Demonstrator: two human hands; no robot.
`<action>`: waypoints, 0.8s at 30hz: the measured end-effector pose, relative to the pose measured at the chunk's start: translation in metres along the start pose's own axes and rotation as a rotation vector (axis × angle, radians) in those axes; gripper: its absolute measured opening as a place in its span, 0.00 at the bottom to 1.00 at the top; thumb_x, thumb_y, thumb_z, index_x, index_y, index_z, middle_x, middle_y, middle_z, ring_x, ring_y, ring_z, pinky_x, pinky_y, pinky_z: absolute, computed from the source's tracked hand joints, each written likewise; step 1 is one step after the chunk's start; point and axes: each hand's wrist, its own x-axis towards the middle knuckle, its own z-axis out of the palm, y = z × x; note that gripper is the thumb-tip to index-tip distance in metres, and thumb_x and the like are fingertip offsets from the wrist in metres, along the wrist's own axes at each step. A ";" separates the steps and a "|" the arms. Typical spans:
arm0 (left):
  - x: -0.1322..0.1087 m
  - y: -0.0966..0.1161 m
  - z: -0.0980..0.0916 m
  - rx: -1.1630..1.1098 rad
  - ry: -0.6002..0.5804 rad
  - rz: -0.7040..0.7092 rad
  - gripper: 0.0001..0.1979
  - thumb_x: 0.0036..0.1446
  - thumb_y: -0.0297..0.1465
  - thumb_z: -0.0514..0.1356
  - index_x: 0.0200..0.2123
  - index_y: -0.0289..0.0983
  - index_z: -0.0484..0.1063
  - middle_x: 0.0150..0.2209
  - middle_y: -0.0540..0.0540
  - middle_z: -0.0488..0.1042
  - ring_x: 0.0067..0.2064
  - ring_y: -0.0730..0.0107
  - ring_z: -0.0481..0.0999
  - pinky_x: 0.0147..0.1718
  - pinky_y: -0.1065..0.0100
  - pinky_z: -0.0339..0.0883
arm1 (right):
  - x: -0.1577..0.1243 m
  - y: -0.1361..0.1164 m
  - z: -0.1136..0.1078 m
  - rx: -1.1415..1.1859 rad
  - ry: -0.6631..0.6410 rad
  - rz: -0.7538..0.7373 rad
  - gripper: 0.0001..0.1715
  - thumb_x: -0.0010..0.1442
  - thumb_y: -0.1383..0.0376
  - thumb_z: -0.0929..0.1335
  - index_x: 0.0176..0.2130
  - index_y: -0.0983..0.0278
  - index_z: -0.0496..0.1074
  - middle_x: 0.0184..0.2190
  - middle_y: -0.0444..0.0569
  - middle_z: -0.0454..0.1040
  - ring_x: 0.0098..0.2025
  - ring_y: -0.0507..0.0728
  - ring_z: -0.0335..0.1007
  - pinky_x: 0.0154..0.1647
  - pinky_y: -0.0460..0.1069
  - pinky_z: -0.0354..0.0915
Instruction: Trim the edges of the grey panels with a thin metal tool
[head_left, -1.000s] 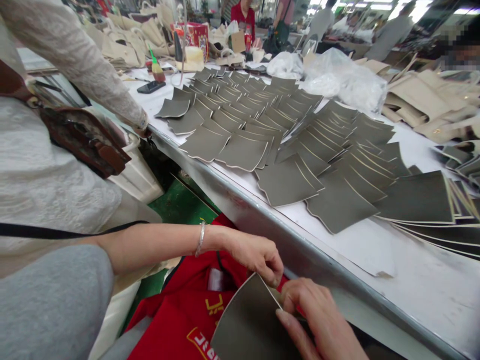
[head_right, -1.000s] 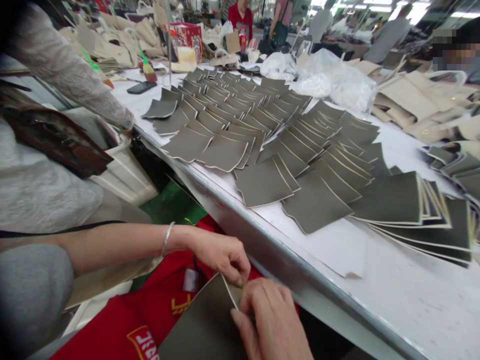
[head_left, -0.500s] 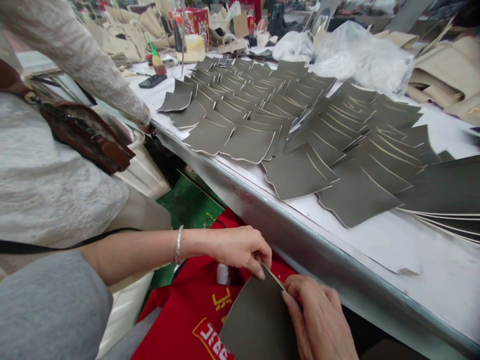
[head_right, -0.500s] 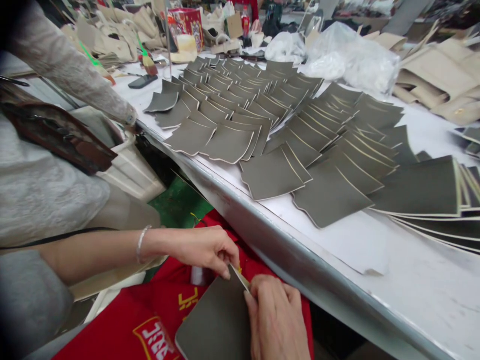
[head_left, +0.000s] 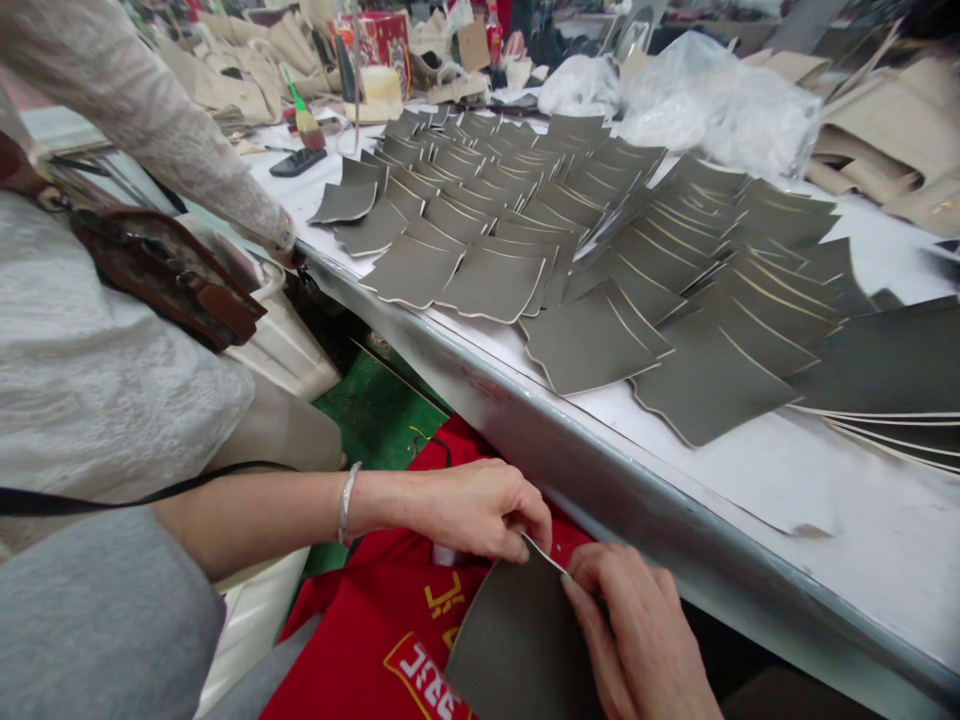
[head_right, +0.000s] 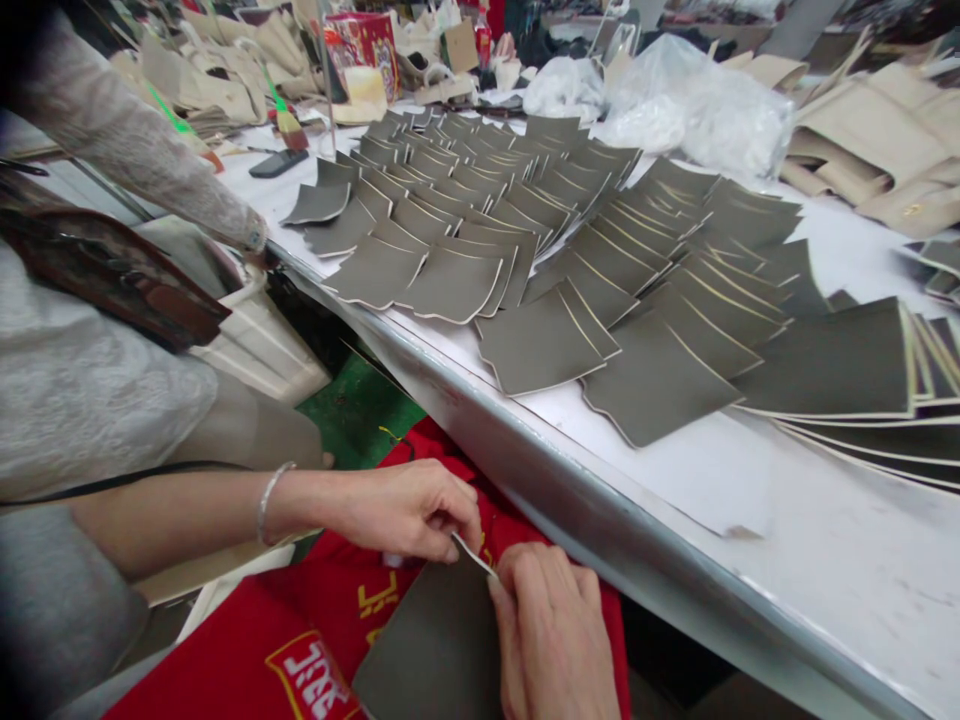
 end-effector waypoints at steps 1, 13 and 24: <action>0.000 0.001 0.000 -0.028 -0.009 -0.018 0.05 0.52 0.23 0.62 0.35 0.33 0.76 0.25 0.54 0.68 0.26 0.79 0.67 0.26 0.78 0.59 | -0.001 0.001 0.000 0.001 -0.018 0.000 0.10 0.67 0.66 0.58 0.32 0.59 0.59 0.26 0.43 0.67 0.27 0.54 0.64 0.29 0.49 0.56; -0.003 0.000 0.012 -0.177 0.083 -0.064 0.03 0.50 0.26 0.67 0.29 0.34 0.75 0.24 0.54 0.68 0.24 0.80 0.67 0.23 0.77 0.58 | -0.002 0.007 -0.007 0.145 -0.088 0.010 0.06 0.65 0.64 0.63 0.34 0.58 0.62 0.32 0.42 0.73 0.33 0.54 0.67 0.31 0.49 0.57; -0.001 0.003 0.009 -0.073 -0.013 -0.036 0.07 0.58 0.34 0.63 0.33 0.35 0.76 0.24 0.53 0.67 0.23 0.79 0.65 0.22 0.75 0.57 | -0.009 0.012 -0.007 0.346 -0.115 0.056 0.07 0.66 0.66 0.63 0.33 0.59 0.61 0.32 0.42 0.70 0.33 0.52 0.65 0.34 0.47 0.61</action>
